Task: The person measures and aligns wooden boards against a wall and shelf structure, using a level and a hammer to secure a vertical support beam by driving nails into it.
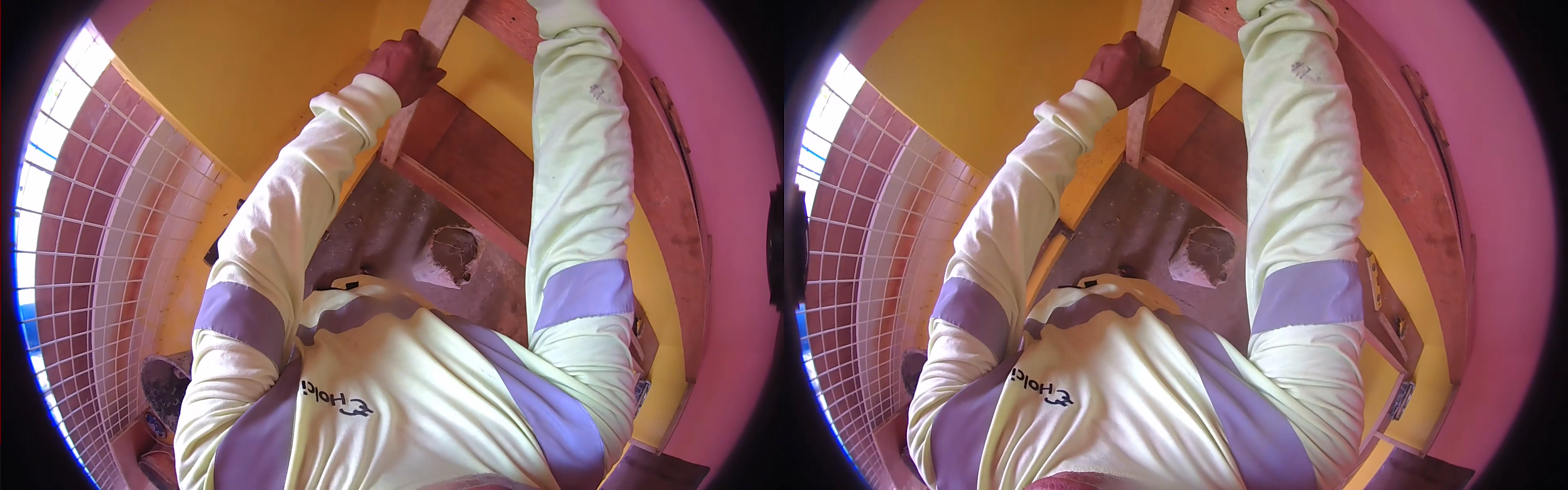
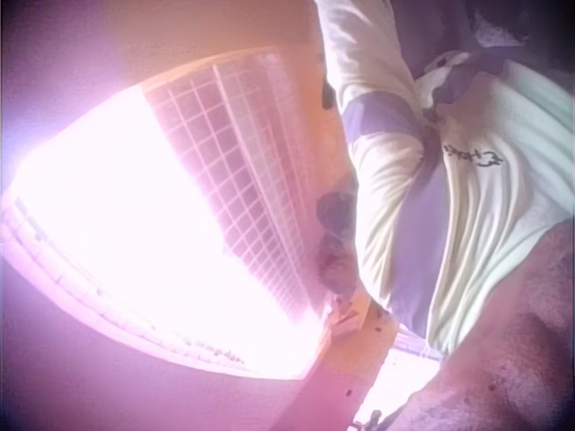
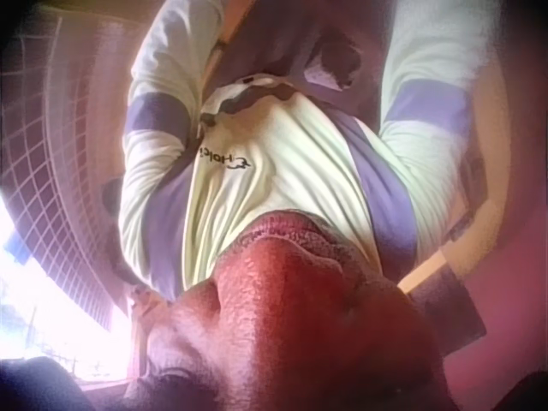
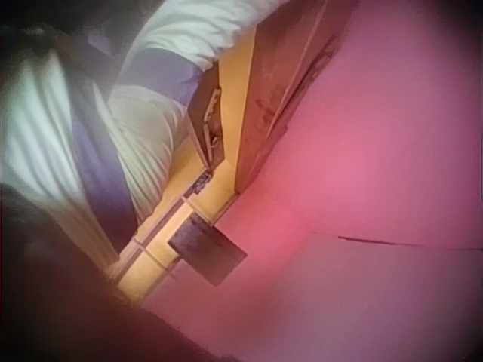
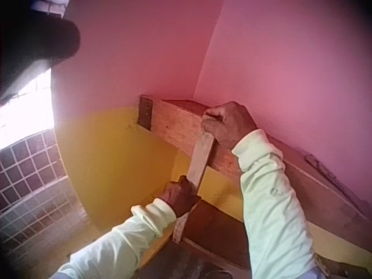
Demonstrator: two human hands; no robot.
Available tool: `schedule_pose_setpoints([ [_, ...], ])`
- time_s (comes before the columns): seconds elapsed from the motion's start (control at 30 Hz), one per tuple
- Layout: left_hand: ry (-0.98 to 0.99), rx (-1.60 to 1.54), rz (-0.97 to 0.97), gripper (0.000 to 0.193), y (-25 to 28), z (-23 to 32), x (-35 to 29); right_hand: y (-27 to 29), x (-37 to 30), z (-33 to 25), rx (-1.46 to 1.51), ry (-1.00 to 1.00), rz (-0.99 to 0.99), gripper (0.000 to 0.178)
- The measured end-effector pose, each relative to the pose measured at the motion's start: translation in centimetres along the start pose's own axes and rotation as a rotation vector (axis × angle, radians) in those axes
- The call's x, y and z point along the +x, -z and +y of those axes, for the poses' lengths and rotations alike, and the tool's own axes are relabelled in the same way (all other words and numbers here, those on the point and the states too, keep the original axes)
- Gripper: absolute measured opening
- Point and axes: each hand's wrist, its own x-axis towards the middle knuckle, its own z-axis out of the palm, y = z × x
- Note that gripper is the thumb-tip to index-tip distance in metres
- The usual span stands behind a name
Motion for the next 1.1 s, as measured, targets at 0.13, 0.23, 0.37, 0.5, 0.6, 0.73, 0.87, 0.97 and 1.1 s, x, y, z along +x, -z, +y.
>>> schedule_pose_setpoints([
  [0.13, -0.019, 0.142, 0.002, 0.048, -2.4, -1.1, -0.8, -0.4, -0.2, 0.9, -0.137, 0.049, 0.103, 0.043],
  [0.23, -0.135, 0.000, 0.090, 0.049, -3.4, -3.1, -1.1, 0.1, -0.3, -0.6, -0.136, -0.093, -0.034, 0.052],
  [0.37, -0.117, 0.017, 0.102, 0.050, -3.2, -3.0, -1.2, 0.1, -0.1, 0.3, -0.095, -0.050, -0.027, 0.058],
  [0.5, -0.220, -0.009, 0.137, 0.051, -3.5, -2.3, -1.1, 0.9, -0.4, 1.0, 0.026, -0.047, -0.118, 0.063],
  [0.6, -0.141, -0.025, 0.141, 0.049, -3.0, -2.2, -1.2, 0.5, 0.3, 3.1, -0.139, 0.115, -0.148, 0.063],
  [0.73, -0.040, -0.111, 0.010, 0.049, -2.6, -2.3, -1.2, 0.9, -1.5, 1.7, -0.287, 0.013, -0.183, 0.062],
  [0.87, -0.016, -0.105, -0.023, 0.049, -2.5, -1.8, -1.2, 0.7, -3.0, 2.0, -0.213, -0.015, -0.063, 0.059],
  [0.97, -0.038, -0.119, -0.012, 0.049, -2.3, -1.7, -1.2, 0.8, -3.0, 2.3, -0.173, 0.000, -0.004, 0.054],
  [1.1, -0.074, -0.089, 0.078, 0.048, -1.4, -1.3, -1.0, 1.3, -3.0, 0.7, -0.105, -0.083, -0.001, 0.044],
])
